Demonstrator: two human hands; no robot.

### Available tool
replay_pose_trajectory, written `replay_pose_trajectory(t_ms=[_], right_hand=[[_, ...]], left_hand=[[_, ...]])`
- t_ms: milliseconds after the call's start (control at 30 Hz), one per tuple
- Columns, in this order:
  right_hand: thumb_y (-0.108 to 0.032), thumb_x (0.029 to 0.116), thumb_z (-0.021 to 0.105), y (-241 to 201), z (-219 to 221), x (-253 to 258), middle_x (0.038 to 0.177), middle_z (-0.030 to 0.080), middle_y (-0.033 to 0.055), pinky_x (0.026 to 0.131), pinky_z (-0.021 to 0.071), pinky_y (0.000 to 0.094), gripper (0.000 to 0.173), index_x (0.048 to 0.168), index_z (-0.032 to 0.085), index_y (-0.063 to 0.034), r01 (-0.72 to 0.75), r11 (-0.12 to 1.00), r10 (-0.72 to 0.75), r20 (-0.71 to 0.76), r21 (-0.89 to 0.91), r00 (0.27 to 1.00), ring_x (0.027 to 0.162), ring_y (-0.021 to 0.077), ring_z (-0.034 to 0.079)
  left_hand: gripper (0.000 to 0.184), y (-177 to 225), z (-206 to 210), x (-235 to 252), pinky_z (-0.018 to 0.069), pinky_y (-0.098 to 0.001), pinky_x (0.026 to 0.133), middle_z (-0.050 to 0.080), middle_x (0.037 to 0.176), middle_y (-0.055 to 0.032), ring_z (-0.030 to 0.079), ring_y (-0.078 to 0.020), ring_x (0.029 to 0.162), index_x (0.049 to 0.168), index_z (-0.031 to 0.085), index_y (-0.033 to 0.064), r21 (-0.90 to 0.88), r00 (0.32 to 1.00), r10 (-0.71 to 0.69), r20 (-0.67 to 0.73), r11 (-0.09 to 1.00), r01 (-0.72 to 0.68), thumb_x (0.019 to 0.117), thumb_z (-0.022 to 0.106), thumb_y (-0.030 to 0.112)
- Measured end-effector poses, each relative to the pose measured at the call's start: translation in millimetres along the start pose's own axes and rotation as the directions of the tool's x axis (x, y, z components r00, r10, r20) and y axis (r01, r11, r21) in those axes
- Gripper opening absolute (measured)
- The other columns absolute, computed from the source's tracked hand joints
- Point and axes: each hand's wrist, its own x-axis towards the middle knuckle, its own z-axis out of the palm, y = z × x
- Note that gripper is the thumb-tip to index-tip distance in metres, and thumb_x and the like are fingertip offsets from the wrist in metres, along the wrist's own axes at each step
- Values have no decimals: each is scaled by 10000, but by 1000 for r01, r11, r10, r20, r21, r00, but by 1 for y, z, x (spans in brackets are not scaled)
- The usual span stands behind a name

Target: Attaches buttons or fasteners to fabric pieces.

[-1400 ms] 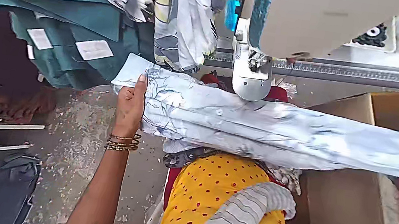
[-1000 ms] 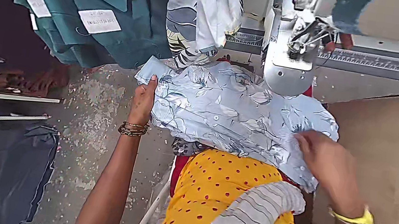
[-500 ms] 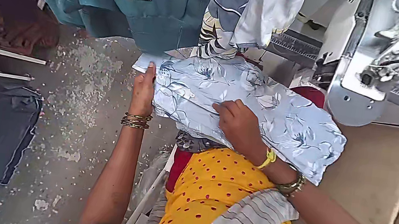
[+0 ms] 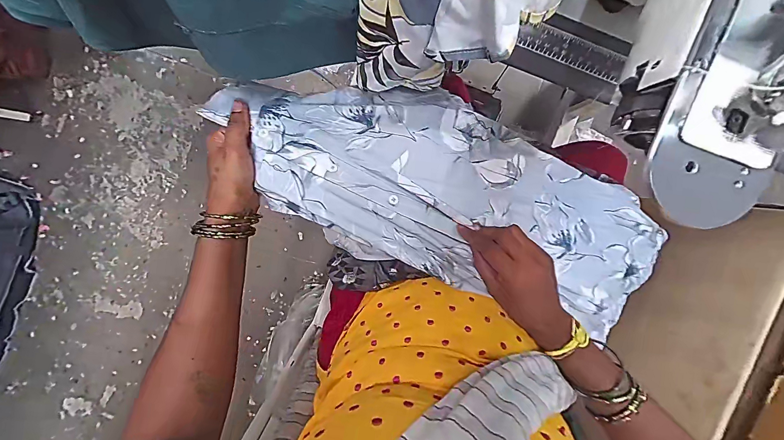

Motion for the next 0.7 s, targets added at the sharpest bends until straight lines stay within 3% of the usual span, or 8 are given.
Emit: replay_pose_trajectory(t_ms=[200,267,333,400,467,533,600,700], right_hand=[[-161,1021,575,14,-13,-43,927,719,90,758,559,359,239,1152,775,-152,-154,988,155,16,-10,988,864,236,686],[-180,1021,574,14,-14,-49,954,727,90,794,559,376,244,1156,774,-151,-190,982,190,14,16,982,901,242,689],[-222,1018,598,11,-14,-45,949,723,83,791,553,364,229,1135,777,-139,-196,980,196,-9,29,981,896,232,680],[-258,1012,623,6,-11,-34,961,720,81,788,551,356,231,1128,776,-130,-166,986,167,-33,37,985,900,226,674],[-254,1006,635,1,-6,-19,964,711,88,786,550,363,234,1134,775,-119,-102,994,104,-49,41,993,909,236,670],[-243,1008,630,-4,-1,-2,983,712,94,766,542,370,237,1151,770,-116,-38,999,40,-53,27,998,903,244,668],[-211,1001,622,-7,4,11,965,711,99,725,529,369,223,1122,776,-104,-6,1000,6,-48,8,999,876,258,664],[-149,974,637,-7,2,25,894,700,84,698,556,363,184,1058,789,-89,-168,974,168,9,150,986,829,232,668]], left_hand=[[430,-9,-10,31,555,-270,849,644,912,55,646,9,863,1077,608,84,206,996,17,-93,979,2,1102,383,449],[617,-18,-12,32,529,-372,897,641,1044,-125,634,-114,933,1213,585,-41,425,994,-104,-45,898,113,1092,348,516],[705,-30,-13,31,468,-540,1009,595,1264,-295,615,-334,1147,1362,498,-86,593,983,-186,-8,791,154,1084,342,544],[696,-29,-4,17,382,-680,1062,503,1384,-371,509,-518,1289,1437,416,-89,726,998,-56,-5,686,42,1059,462,494],[630,-11,18,-16,385,-656,1066,450,1415,-366,461,-536,1298,1418,444,-74,764,964,232,132,595,-248,1026,539,409],[429,3,45,-54,437,-591,1025,583,1286,-300,550,-461,1203,1271,586,-55,621,795,456,399,503,-601,1030,566,299],[303,4,68,-89,460,-556,990,676,1165,-220,617,-399,1129,1151,702,20,377,538,536,651,388,-841,1019,597,272],[257,-16,84,-111,525,-459,919,700,1075,-135,660,-318,1029,1120,744,102,190,292,565,772,234,-953,1018,624,305]])
